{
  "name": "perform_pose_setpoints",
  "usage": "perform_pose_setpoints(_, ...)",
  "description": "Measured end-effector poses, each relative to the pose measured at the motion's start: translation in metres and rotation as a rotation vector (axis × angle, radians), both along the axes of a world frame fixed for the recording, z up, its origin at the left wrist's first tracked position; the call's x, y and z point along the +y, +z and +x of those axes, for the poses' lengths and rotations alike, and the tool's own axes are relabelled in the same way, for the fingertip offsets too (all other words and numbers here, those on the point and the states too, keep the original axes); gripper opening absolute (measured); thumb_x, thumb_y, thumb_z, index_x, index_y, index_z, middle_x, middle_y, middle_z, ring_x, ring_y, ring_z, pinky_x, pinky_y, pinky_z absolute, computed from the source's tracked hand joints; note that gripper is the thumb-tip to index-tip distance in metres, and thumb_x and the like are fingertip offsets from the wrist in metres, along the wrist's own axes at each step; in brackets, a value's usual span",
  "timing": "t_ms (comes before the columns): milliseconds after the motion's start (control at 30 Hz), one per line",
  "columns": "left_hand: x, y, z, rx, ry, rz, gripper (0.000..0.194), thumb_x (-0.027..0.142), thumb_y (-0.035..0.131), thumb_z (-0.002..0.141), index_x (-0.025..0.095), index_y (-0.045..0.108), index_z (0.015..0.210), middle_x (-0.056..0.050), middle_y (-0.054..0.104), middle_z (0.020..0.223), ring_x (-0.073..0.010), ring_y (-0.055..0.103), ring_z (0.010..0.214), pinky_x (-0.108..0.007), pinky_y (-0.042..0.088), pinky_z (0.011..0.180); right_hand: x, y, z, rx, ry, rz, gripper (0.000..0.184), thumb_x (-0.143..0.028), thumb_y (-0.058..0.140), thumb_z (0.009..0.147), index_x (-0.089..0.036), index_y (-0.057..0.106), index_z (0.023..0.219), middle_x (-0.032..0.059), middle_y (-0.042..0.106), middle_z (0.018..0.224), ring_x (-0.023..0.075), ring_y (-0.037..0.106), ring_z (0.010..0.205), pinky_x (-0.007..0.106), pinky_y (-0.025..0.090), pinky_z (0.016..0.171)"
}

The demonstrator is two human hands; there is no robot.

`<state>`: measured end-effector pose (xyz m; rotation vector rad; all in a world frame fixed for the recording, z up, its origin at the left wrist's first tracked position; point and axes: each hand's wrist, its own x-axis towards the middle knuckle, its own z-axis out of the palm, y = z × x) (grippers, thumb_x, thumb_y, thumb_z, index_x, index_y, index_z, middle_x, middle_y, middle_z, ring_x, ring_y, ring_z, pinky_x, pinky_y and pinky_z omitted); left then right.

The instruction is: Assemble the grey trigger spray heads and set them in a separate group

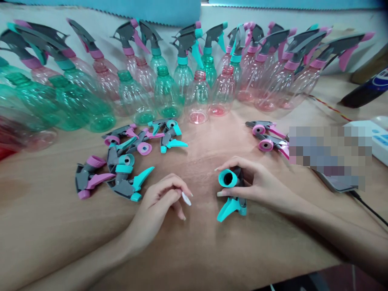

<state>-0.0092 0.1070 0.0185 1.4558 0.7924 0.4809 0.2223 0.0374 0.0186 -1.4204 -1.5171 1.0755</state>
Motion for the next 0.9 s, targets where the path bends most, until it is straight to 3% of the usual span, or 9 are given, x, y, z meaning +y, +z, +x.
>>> perform_pose_setpoints(133, 0.003, -0.002, 0.001, -0.033, 0.04, -0.132, 0.018, 0.023, 0.042, 0.084, 0.016, 0.056, 0.074, -0.001, 0.054, 0.076, -0.0138, 0.057, 0.064, -0.026, 0.052, 0.056, 0.001, -0.003, -0.001, -0.224, -0.011, 0.182, 0.038, -0.042, 0.07, 0.071, -0.024, 0.06, 0.103, -0.0001, 0.059, 0.082, 0.0139, 0.054, 0.07, 0.028, 0.043, 0.064)
perform_pose_setpoints(300, 0.002, 0.0, 0.001, -0.033, -0.018, -0.075, 0.02, 0.022, 0.038, 0.081, 0.016, 0.058, 0.083, -0.004, 0.057, 0.084, -0.0164, 0.06, 0.071, -0.03, 0.051, 0.065, 0.001, -0.007, -0.005, -0.289, -0.015, 0.255, 0.038, -0.043, 0.07, 0.072, -0.022, 0.061, 0.102, 0.0, 0.061, 0.081, 0.0149, 0.056, 0.072, 0.029, 0.044, 0.07)
perform_pose_setpoints(433, 0.0, 0.005, -0.002, -0.031, -0.15, 0.124, 0.035, 0.013, 0.04, 0.071, 0.02, 0.058, 0.1, -0.006, 0.051, 0.111, -0.0221, 0.053, 0.105, -0.038, 0.046, 0.091, 0.0, -0.009, -0.005, -0.273, -0.018, 0.248, 0.038, -0.042, 0.07, 0.072, -0.022, 0.06, 0.103, 0.0011, 0.062, 0.087, 0.0165, 0.058, 0.078, 0.03, 0.044, 0.073)
perform_pose_setpoints(533, -0.001, 0.011, -0.007, 0.119, -0.266, 0.306, 0.045, 0.007, 0.04, 0.068, 0.026, 0.056, 0.106, -0.004, 0.042, 0.125, -0.0222, 0.045, 0.117, -0.041, 0.039, 0.099, 0.0, -0.01, -0.004, -0.267, -0.026, 0.235, 0.036, -0.042, 0.069, 0.073, -0.023, 0.059, 0.102, 0.0012, 0.062, 0.088, 0.0164, 0.058, 0.078, 0.03, 0.045, 0.073)
perform_pose_setpoints(633, -0.001, 0.013, -0.012, 0.347, -0.301, 0.495, 0.037, 0.01, 0.049, 0.073, 0.029, 0.055, 0.105, -0.002, 0.038, 0.127, -0.0209, 0.048, 0.111, -0.035, 0.044, 0.091, -0.001, -0.01, -0.004, -0.268, -0.023, 0.233, 0.034, -0.041, 0.069, 0.074, -0.024, 0.059, 0.102, 0.001, 0.062, 0.088, 0.0169, 0.058, 0.08, 0.032, 0.046, 0.077)
perform_pose_setpoints(700, -0.001, 0.013, -0.016, 0.461, -0.282, 0.589, 0.028, 0.021, 0.057, 0.078, 0.03, 0.056, 0.104, -0.002, 0.042, 0.12, -0.0197, 0.052, 0.102, -0.031, 0.046, 0.083, -0.001, -0.01, -0.004, -0.273, -0.02, 0.244, 0.035, -0.04, 0.069, 0.074, -0.024, 0.059, 0.102, 0.001, 0.063, 0.089, 0.0175, 0.059, 0.082, 0.035, 0.045, 0.083)
perform_pose_setpoints(800, -0.001, 0.01, -0.02, 0.563, -0.237, 0.586, 0.021, 0.034, 0.058, 0.082, 0.028, 0.055, 0.102, 0.0, 0.05, 0.105, -0.0164, 0.055, 0.087, -0.027, 0.045, 0.074, 0.0, -0.01, -0.004, -0.298, -0.021, 0.274, 0.035, -0.039, 0.071, 0.072, -0.024, 0.059, 0.101, 0.0012, 0.064, 0.092, 0.0181, 0.061, 0.084, 0.04, 0.041, 0.094)
perform_pose_setpoints(900, -0.002, 0.01, -0.019, 0.583, -0.215, 0.534, 0.019, 0.033, 0.058, 0.083, 0.027, 0.054, 0.101, 0.003, 0.056, 0.09, -0.0143, 0.056, 0.078, -0.024, 0.043, 0.066, 0.001, -0.01, -0.004, -0.321, -0.025, 0.317, 0.036, -0.037, 0.072, 0.071, -0.025, 0.059, 0.102, -0.0008, 0.067, 0.087, 0.0179, 0.063, 0.081, 0.047, 0.034, 0.102)
